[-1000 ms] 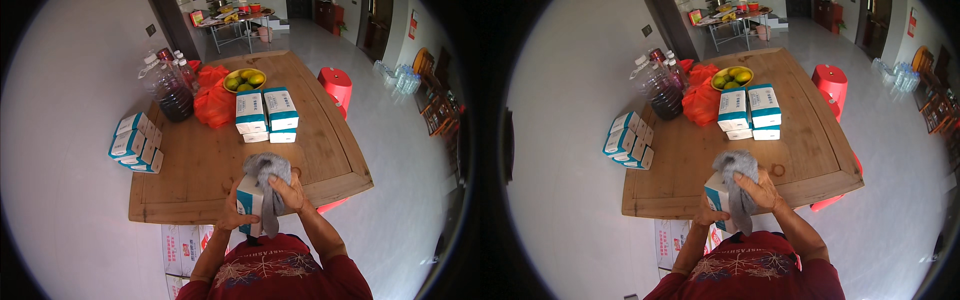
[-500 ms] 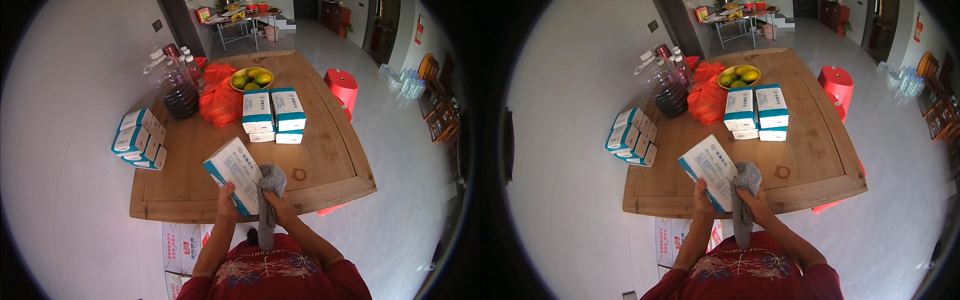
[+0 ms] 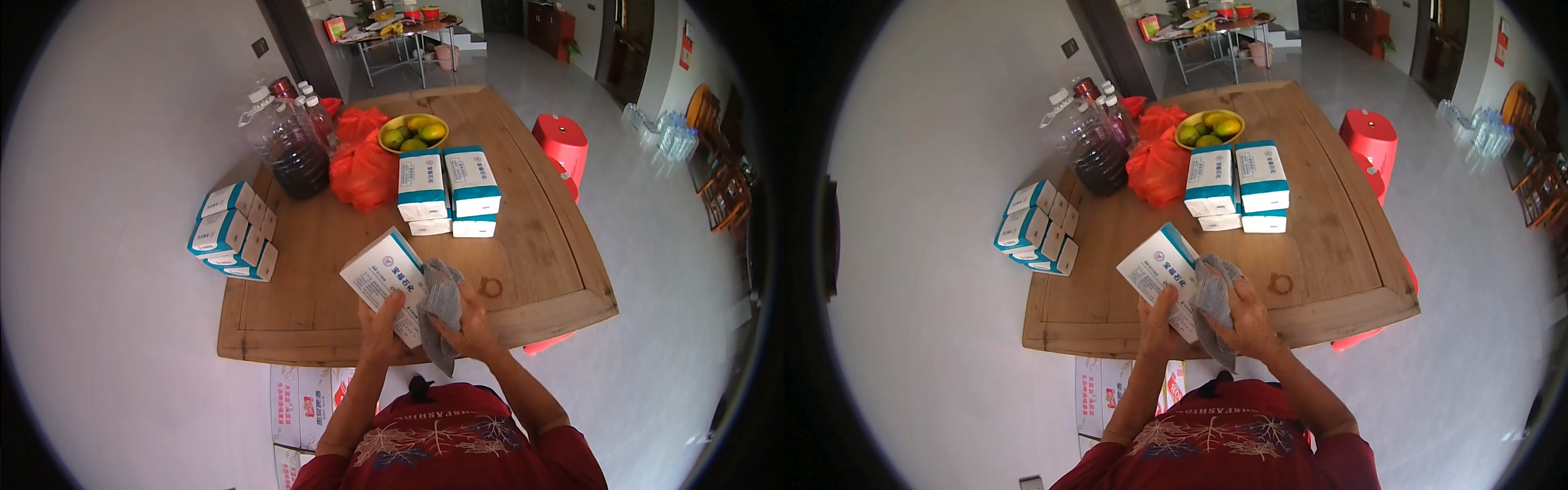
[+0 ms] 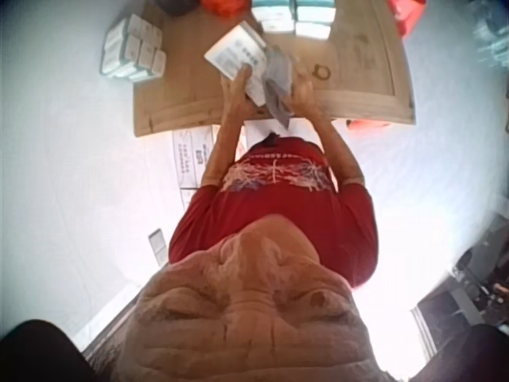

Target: The person wipes a wooden table with a gray cloth, then picks up small white and blue boxes one by one and wipes each box with the cloth. The person stacks the wiped boxes on the table. A bowl of fruit and several bottles are also on the table.

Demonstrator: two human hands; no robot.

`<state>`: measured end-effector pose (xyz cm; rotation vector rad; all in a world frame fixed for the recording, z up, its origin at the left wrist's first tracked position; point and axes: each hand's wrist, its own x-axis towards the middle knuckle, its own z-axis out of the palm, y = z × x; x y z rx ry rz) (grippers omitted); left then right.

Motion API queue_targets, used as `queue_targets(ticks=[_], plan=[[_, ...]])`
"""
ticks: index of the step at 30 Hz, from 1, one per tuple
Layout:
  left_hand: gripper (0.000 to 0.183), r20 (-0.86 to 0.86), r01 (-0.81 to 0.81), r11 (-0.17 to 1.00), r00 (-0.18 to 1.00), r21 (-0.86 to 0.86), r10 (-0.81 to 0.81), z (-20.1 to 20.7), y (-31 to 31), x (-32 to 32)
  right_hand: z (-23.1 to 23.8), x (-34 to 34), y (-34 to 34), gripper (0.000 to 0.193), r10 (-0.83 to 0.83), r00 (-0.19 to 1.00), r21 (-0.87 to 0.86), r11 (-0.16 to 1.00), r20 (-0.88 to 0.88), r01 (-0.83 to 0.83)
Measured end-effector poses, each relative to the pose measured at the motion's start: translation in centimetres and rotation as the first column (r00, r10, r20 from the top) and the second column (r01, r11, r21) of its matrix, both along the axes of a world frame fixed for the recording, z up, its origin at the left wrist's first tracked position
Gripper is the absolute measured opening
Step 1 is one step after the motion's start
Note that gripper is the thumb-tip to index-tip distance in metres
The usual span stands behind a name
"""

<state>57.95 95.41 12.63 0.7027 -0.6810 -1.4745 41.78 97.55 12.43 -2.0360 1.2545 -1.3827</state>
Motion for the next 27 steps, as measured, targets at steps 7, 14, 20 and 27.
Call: queue_targets(ticks=[7, 14, 20, 27], plan=[[0.044, -0.001, 0.278, 0.959, 0.961, -0.052, -0.278, -2.1, 1.3, 0.2, 4.6, -0.6, -2.6, 0.041, 0.147, 0.915, 0.326, 0.903, 0.376, -0.279], [0.047, -0.023, 0.197, 0.979, 0.98, -0.059, -0.199, -2.8, 0.7, 0.1, 4.3, 0.2, -3.1, 0.052, 0.14, 0.956, 0.325, 0.919, 0.257, -0.222], [0.043, -0.053, -0.003, 1.0, 0.999, 0.025, 0.004, -1.8, 0.0, 0.4, 1.5, 0.8, -0.7, 0.059, 0.179, 0.983, 0.206, 0.961, 0.045, -0.185], [0.045, -0.154, -0.214, 0.972, 0.961, 0.102, 0.228, -1.0, -0.5, -1.7, -2.7, 3.8, 0.5, 0.053, -0.197, 0.703, 0.406, 0.903, 0.683, -0.141]])
